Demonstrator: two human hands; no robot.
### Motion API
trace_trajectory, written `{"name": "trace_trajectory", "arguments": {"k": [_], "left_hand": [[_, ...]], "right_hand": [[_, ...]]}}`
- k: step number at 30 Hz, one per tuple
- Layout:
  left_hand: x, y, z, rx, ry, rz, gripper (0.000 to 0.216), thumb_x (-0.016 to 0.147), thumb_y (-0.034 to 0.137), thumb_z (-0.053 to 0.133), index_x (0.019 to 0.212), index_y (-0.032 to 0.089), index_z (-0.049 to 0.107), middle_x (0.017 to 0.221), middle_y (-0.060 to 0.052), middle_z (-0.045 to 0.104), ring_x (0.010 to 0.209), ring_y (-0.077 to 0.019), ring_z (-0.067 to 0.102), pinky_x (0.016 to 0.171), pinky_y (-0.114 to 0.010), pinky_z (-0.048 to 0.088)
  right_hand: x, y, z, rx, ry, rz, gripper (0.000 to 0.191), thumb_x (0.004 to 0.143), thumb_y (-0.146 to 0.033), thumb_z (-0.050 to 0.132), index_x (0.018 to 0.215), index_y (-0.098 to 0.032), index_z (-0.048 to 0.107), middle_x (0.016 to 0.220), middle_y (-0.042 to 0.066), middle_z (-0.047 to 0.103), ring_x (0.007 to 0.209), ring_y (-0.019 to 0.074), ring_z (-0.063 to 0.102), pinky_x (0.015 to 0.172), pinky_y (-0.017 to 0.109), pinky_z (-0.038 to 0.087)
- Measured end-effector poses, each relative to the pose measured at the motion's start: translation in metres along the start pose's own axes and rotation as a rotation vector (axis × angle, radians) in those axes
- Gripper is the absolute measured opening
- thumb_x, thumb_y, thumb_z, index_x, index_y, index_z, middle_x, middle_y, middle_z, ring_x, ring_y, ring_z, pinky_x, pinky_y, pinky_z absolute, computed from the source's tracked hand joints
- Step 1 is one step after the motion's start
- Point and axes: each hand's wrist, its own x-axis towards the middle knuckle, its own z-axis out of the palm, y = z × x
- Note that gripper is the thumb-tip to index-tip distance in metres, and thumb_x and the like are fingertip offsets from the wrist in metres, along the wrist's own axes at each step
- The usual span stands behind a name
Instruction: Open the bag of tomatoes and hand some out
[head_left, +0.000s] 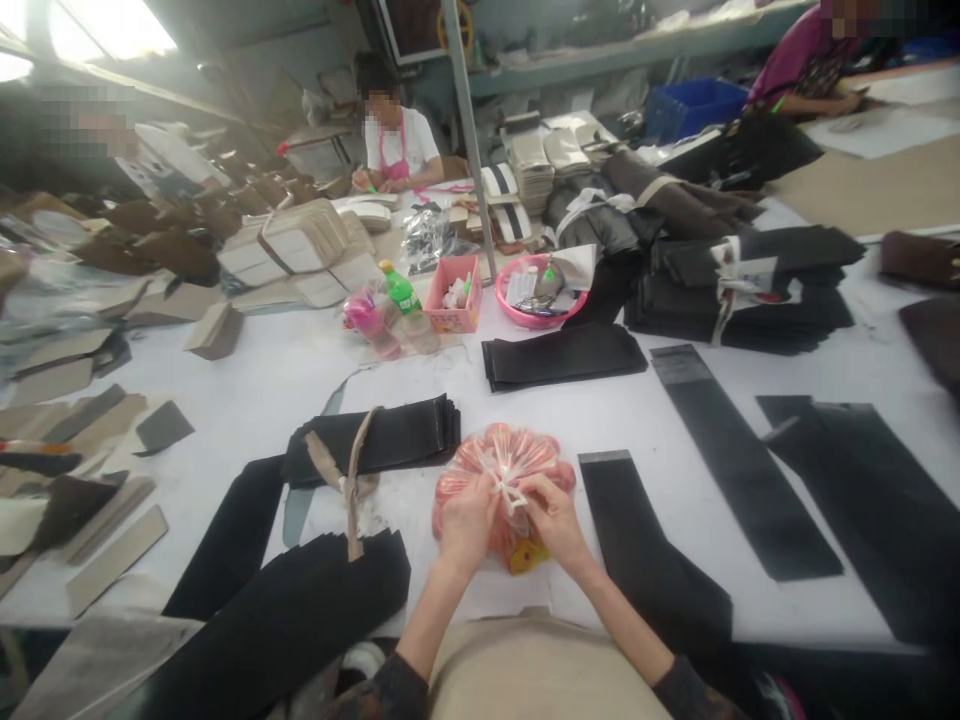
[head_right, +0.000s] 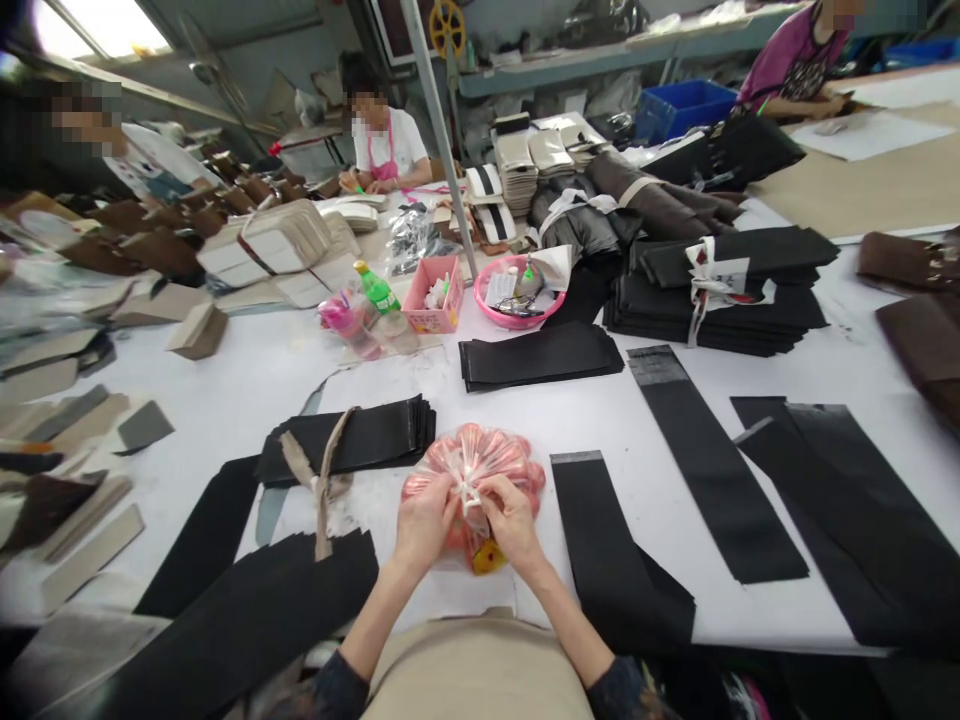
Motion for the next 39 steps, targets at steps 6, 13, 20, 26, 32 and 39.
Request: {"name": "trace_trajectory", "arguments": {"k": [6,13,20,26,32,39], "left_hand": [[0.01,-0.01,-0.004,-0.207,-0.14,0.01,0.022,0.093,0.03,0.046,0.075,0.02,0.055,0.062,-0.001,0.054,0.059,-0.0174,0.051,0.056,-0.03,0.026],[0.007,-0.005,-0.013,-0.567,-0.279,-0.006,0.034,0.093,0.041,0.048,0.069,0.018,0.049,0.062,0.003,0.048,0.059,-0.0114,0.043,0.054,-0.024,0.03],[-0.01,0.012,-0.062,-0.991,-0.515,-0.132,0.033,0.092,0.046,0.055,0.075,0.019,0.05,0.051,0.005,0.045,0.043,-0.0075,0.033,0.043,-0.021,0.025],[0.003,-0.008,-0.054,-0.364,-0.166,0.004,0.02,0.084,0.029,0.067,0.103,0.025,0.061,0.097,-0.004,0.062,0.091,-0.0219,0.058,0.081,-0.036,0.048],[0.02,0.004,0.002,0.07,0.008,0.237,0.028,0.082,0.016,0.064,0.109,0.023,0.062,0.108,-0.008,0.059,0.106,-0.0272,0.051,0.09,-0.043,0.044],[-0.014,-0.02,-0.054,-0.078,0.372,0.07,0.026,0.097,0.031,0.043,0.094,0.019,0.066,0.105,-0.009,0.058,0.103,-0.0246,0.053,0.093,-0.041,0.04]], "right_hand": [[0.004,0.0,0.008,-0.163,-0.021,0.022,0.008,0.092,-0.028,0.055,0.092,-0.02,0.059,0.082,0.0,0.061,0.073,0.0168,0.058,0.07,0.029,0.047],[0.012,-0.001,0.007,-0.458,-0.109,-0.032,0.007,0.093,-0.028,0.057,0.091,-0.022,0.062,0.095,0.003,0.057,0.079,0.0176,0.056,0.07,0.03,0.043],[0.018,-0.004,0.002,-0.542,-0.124,-0.118,0.016,0.096,-0.018,0.044,0.088,-0.021,0.058,0.084,0.003,0.058,0.078,0.0183,0.056,0.072,0.031,0.043],[0.015,0.001,-0.001,-0.487,-0.027,-0.102,0.019,0.097,-0.026,0.042,0.091,-0.021,0.059,0.088,0.005,0.063,0.086,0.0202,0.061,0.077,0.031,0.044],[0.024,-0.005,-0.032,-0.467,0.221,0.101,0.025,0.096,-0.034,0.04,0.097,-0.02,0.061,0.083,0.004,0.068,0.071,0.0196,0.063,0.067,0.03,0.044],[0.019,-0.011,-0.068,-0.473,0.285,0.245,0.024,0.089,-0.031,0.042,0.102,-0.021,0.06,0.077,0.002,0.066,0.069,0.0211,0.063,0.066,0.032,0.045]]}}
